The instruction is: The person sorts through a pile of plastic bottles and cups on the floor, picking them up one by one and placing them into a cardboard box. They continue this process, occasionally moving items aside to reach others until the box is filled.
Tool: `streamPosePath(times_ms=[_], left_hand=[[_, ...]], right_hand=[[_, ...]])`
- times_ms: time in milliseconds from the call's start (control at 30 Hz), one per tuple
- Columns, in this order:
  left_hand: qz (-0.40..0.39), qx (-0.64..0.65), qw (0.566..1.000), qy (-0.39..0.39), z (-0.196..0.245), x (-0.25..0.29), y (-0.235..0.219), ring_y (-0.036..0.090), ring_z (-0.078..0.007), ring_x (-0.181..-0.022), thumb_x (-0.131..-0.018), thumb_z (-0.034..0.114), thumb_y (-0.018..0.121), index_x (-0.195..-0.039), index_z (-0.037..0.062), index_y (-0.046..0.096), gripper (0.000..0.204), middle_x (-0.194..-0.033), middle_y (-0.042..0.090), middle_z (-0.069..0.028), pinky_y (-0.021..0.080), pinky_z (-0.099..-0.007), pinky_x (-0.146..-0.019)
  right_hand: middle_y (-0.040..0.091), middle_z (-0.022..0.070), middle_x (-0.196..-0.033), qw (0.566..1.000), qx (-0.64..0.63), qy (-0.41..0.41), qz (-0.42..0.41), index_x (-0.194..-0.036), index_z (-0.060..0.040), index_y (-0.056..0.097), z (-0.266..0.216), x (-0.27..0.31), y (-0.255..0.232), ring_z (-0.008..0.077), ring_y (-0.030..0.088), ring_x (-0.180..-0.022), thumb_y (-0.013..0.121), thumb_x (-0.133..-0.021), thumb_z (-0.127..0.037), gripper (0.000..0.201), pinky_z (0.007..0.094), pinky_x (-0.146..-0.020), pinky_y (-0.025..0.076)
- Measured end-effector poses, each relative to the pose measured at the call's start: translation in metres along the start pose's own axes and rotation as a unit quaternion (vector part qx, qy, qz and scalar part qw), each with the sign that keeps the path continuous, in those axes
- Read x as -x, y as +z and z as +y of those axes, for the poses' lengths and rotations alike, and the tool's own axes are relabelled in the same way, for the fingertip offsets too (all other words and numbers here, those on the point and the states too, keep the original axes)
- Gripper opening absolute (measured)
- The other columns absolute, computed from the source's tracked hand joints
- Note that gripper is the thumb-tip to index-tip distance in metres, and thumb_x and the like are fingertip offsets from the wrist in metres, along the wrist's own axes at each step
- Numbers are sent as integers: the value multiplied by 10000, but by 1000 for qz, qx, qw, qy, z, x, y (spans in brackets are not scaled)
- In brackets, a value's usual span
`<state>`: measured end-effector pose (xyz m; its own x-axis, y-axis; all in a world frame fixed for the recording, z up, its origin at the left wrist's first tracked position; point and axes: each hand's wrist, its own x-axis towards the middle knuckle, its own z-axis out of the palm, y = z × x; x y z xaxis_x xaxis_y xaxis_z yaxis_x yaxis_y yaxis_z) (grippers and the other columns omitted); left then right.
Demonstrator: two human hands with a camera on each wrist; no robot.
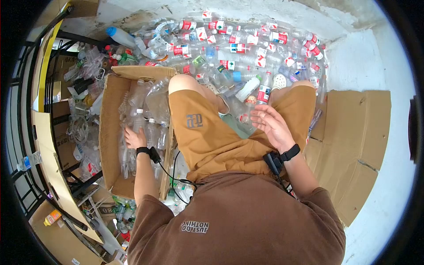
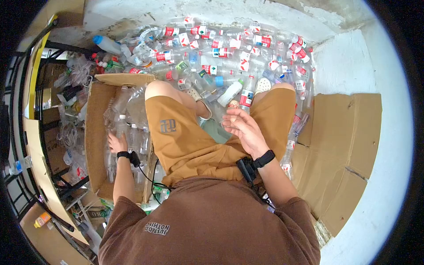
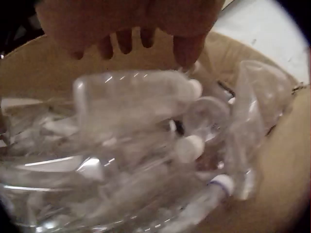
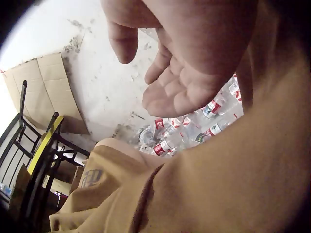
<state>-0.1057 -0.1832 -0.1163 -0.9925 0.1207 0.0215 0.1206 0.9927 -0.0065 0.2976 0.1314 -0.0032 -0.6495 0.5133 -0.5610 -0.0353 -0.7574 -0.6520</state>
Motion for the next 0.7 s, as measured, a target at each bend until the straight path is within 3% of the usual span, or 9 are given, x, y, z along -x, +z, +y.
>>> streamPosePath(times_ms=[100,167,200,300,367,400,500,567,700], left_hand=[[51,42,997,49,43,6,-26,380,-374,-1276,-774,295,695,-1394,172,365,713,-1388,416,-142,300,-581,-1008],[55,249,944,210,80,15,-57,415,-353,-1243,-798,222,666,-1327,100,453,584,-1345,458,-149,320,-488,-1036],[52,247,944,210,99,21,-73,415,-353,-1243,-798,222,666,-1327,100,453,584,-1345,458,-149,320,-488,-1036],[-185,443,813,329,160,46,-127,472,-281,-1202,-808,91,606,-1160,24,578,360,-1253,534,-149,356,-382,-1025],[-211,382,776,456,189,57,-139,464,-319,-1214,-782,109,631,-1183,35,569,413,-1278,521,-149,362,-390,-1024],[-257,352,755,489,198,60,-136,388,-354,-1275,-756,176,669,-1221,66,548,494,-1331,474,-164,297,-459,-1062],[-214,101,777,584,217,74,-132,194,-402,-1379,-687,250,725,-1280,137,522,637,-1454,324,-162,132,-542,-1103],[-245,114,771,576,220,70,-131,179,-406,-1382,-660,248,740,-1280,144,521,666,-1477,280,-154,131,-555,-1098],[-303,120,753,571,229,61,-134,156,-413,-1390,-643,271,754,-1300,150,514,710,-1480,279,-154,93,-548,-1110]], right_hand=[[594,90,-1135,1000,4,11,7,-1186,-58,529,1,-5,-3,180,590,-1015,557,-927,-153,278,323,-890,469],[595,85,-1132,1000,13,22,12,-1179,-63,533,1,-11,-6,174,587,-1013,555,-927,-152,269,319,-886,468],[597,78,-1121,999,29,31,14,-1174,-65,536,1,-16,-6,166,586,-1008,551,-927,-153,263,313,-883,466],[602,66,-1094,997,60,52,13,-1160,-67,542,-6,-40,1,152,586,-993,545,-926,-155,250,301,-867,466],[604,61,-1078,995,76,64,7,-1151,-66,544,-8,-64,8,145,587,-983,542,-926,-157,243,295,-856,468],[605,60,-1066,991,111,74,6,-1145,-64,544,-8,-80,11,143,590,-972,544,-922,-164,245,291,-840,472],[603,53,-1040,987,134,88,-4,-1125,-59,549,-3,-127,14,138,596,-930,560,-908,-181,249,281,-794,481],[597,51,-1081,977,169,128,-2,-1129,-95,557,7,-161,16,151,577,-983,567,-924,-187,225,307,-853,461],[597,66,-1006,963,225,146,16,-1130,-28,560,43,-231,10,153,585,-886,587,-850,-141,303,271,-743,473]])
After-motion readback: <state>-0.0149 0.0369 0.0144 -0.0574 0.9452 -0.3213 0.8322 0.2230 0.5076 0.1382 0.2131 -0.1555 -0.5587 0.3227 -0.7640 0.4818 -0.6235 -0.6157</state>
